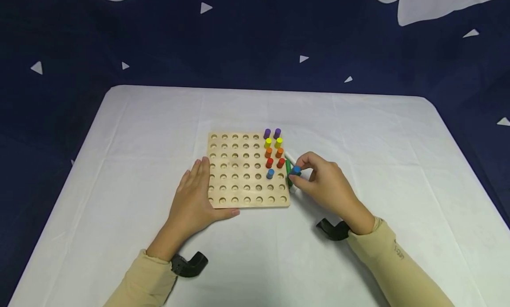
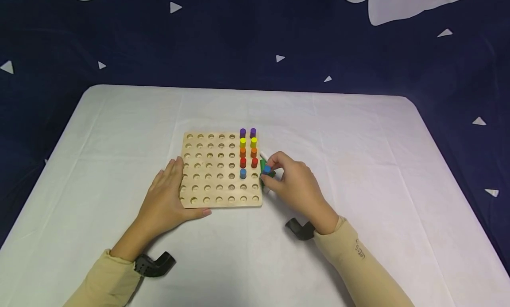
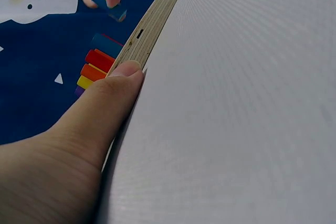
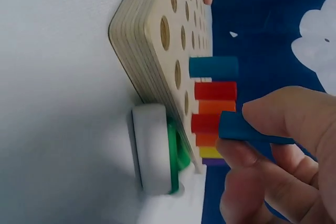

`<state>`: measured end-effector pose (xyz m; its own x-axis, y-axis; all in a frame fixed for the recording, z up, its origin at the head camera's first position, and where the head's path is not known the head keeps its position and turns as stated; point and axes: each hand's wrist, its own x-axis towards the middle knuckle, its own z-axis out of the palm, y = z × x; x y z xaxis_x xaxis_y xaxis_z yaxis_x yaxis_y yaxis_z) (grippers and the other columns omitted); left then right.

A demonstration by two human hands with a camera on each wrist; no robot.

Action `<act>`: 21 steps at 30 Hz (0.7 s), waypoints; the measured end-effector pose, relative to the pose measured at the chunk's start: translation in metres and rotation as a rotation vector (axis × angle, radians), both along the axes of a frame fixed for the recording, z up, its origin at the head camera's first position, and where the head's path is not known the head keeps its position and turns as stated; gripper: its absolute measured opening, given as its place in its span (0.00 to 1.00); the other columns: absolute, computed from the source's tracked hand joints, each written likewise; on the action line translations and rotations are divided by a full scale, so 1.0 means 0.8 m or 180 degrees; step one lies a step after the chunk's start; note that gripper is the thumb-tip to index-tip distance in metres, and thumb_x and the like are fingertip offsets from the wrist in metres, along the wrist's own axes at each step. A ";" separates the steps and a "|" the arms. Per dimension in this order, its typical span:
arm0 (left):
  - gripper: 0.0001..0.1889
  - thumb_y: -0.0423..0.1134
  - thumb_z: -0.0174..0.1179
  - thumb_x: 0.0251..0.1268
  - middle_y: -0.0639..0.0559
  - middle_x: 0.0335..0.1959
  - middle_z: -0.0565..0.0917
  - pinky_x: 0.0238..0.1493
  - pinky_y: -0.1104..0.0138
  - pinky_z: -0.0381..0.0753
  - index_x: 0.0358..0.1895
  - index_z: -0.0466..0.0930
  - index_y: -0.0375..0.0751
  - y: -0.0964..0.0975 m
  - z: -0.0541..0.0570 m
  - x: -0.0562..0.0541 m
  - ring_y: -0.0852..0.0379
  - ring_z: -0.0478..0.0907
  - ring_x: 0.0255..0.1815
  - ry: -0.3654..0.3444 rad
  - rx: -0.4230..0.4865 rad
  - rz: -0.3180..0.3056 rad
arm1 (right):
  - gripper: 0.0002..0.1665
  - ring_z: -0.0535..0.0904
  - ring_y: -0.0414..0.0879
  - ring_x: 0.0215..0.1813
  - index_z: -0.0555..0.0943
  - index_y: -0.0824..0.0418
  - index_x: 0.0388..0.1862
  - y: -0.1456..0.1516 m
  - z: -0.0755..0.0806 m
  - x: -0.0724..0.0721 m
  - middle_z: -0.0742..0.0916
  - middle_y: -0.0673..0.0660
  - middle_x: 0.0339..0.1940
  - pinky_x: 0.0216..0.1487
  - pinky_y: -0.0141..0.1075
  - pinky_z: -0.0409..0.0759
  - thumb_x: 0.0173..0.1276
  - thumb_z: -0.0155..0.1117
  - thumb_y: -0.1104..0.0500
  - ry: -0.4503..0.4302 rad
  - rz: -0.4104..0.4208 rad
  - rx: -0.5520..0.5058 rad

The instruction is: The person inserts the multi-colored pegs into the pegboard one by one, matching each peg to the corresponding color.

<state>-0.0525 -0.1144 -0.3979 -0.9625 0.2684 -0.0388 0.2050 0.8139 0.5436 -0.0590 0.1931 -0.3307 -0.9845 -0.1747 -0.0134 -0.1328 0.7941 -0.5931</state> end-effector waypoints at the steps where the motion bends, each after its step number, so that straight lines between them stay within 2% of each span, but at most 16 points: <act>1: 0.80 0.77 0.72 0.30 0.37 0.81 0.45 0.82 0.49 0.41 0.80 0.34 0.33 0.000 0.000 0.000 0.43 0.41 0.83 0.0000 0.0000 0.0001 | 0.13 0.69 0.40 0.17 0.78 0.52 0.42 -0.002 -0.001 -0.002 0.88 0.53 0.31 0.18 0.31 0.66 0.62 0.73 0.56 -0.0005 0.0008 -0.0023; 4: 0.80 0.77 0.72 0.30 0.37 0.81 0.45 0.82 0.48 0.41 0.80 0.34 0.33 0.000 0.000 0.000 0.42 0.41 0.83 0.0000 -0.0001 0.0002 | 0.12 0.71 0.40 0.18 0.78 0.52 0.42 -0.009 -0.005 -0.008 0.90 0.52 0.42 0.19 0.31 0.67 0.63 0.72 0.55 -0.0065 0.0046 -0.0043; 5: 0.80 0.77 0.72 0.30 0.37 0.81 0.45 0.82 0.48 0.41 0.80 0.34 0.33 0.000 0.000 0.000 0.42 0.41 0.83 -0.0001 -0.0003 0.0000 | 0.12 0.71 0.40 0.18 0.78 0.51 0.42 -0.011 -0.005 -0.010 0.90 0.52 0.43 0.19 0.31 0.67 0.63 0.72 0.55 -0.0091 0.0060 -0.0031; 9: 0.80 0.77 0.72 0.30 0.37 0.81 0.45 0.82 0.49 0.40 0.80 0.34 0.33 0.001 0.000 0.000 0.43 0.40 0.83 0.0000 -0.0012 -0.0005 | 0.12 0.74 0.40 0.18 0.78 0.49 0.42 -0.017 -0.008 -0.013 0.91 0.48 0.41 0.24 0.33 0.70 0.63 0.72 0.52 -0.0150 0.0116 0.0113; 14: 0.80 0.77 0.72 0.31 0.38 0.82 0.45 0.82 0.49 0.40 0.80 0.33 0.34 0.001 0.000 -0.001 0.44 0.40 0.84 -0.0005 -0.0025 -0.0010 | 0.12 0.76 0.37 0.20 0.80 0.48 0.41 -0.021 -0.011 -0.013 0.91 0.46 0.39 0.28 0.35 0.72 0.62 0.73 0.51 -0.0026 0.0207 0.0307; 21: 0.80 0.77 0.72 0.30 0.38 0.82 0.44 0.82 0.49 0.40 0.80 0.33 0.34 0.000 -0.001 0.000 0.44 0.39 0.84 -0.0018 -0.0031 -0.0001 | 0.09 0.69 0.38 0.19 0.83 0.49 0.39 -0.023 -0.016 -0.015 0.88 0.45 0.33 0.22 0.33 0.66 0.61 0.74 0.54 0.0109 0.0259 0.0503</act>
<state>-0.0529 -0.1145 -0.3990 -0.9622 0.2684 -0.0467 0.2024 0.8191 0.5367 -0.0711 0.1748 -0.3436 -0.9676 -0.2523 -0.0137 -0.2185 0.8629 -0.4557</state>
